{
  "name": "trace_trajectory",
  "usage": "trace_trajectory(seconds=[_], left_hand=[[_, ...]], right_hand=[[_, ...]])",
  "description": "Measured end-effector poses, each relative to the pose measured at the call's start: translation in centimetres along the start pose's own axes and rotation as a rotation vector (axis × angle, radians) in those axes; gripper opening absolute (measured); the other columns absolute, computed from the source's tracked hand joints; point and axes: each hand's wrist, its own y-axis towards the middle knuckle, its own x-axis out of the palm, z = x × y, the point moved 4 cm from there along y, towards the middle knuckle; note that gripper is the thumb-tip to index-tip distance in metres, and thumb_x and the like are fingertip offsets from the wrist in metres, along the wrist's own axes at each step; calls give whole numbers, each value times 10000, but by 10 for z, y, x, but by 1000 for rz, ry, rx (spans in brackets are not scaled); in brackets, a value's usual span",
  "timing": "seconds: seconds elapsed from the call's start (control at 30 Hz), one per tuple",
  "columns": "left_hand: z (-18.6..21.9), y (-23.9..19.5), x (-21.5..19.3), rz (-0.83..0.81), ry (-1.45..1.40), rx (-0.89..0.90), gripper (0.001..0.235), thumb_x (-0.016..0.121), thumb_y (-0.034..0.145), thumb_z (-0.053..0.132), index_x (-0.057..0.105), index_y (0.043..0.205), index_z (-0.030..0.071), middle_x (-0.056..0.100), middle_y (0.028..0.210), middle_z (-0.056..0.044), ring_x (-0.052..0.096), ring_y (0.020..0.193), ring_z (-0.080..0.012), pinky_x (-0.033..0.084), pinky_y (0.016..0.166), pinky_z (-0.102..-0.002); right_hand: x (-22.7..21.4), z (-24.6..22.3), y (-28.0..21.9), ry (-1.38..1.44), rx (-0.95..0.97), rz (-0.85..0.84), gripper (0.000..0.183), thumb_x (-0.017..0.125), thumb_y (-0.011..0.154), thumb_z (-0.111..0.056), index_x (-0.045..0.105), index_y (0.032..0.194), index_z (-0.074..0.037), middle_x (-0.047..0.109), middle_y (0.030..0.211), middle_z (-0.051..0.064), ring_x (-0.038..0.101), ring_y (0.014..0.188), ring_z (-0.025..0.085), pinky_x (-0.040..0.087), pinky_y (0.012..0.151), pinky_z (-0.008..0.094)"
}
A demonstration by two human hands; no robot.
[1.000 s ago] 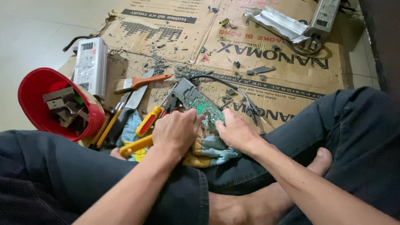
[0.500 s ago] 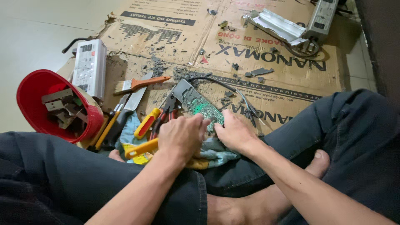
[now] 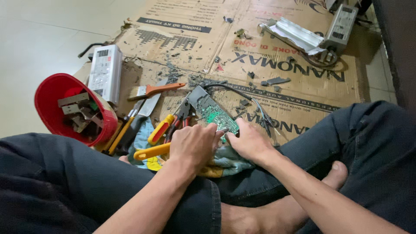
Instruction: The person sits on the floor and cleans a green circuit board using a yellow-handled brush. They scrub the surface of the board to remove debris and dust, occasionally turning the board over to clean different sides. The person also wipes the board with a cloth during the process.
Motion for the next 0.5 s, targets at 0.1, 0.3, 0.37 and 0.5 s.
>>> trace_trajectory(seconds=[0.1, 0.3, 0.37, 0.5], left_hand=[[-9, -12, -17, 48, -7, 0, 413, 365, 1020, 475, 613, 1013, 145, 733, 875, -215, 734, 909, -451, 561, 765, -587], [-12, -32, -67, 193, -4, 5, 418, 369, 1041, 452, 607, 1004, 110, 733, 853, -227, 727, 885, -478, 561, 756, -611], [-7, -37, -86, 273, 1, 22, 374, 391, 1024, 421, 618, 984, 127, 733, 818, -213, 737, 859, -460, 565, 716, -600], [0, -38, -112, 422, 41, 96, 240, 480, 984, 336, 604, 985, 130, 722, 765, -192, 743, 786, -453, 566, 636, -597]], right_hand=[[-8, 0, 2, -118, 13, 26, 484, 536, 893, -439, 611, 1252, -122, 706, 1175, 232, 630, 1206, 413, 503, 985, 532], [1, -3, 2, -125, -3, 62, 589, 560, 882, -439, 567, 1360, -95, 666, 1279, 253, 602, 1269, 418, 481, 1046, 546], [8, 5, 14, -174, -43, 77, 562, 568, 878, -422, 577, 1331, -90, 646, 1305, 240, 600, 1262, 429, 491, 1035, 555], [-15, -31, -8, -357, -66, 120, 548, 600, 869, -429, 594, 1281, -67, 578, 1372, 208, 570, 1290, 424, 503, 1031, 560]])
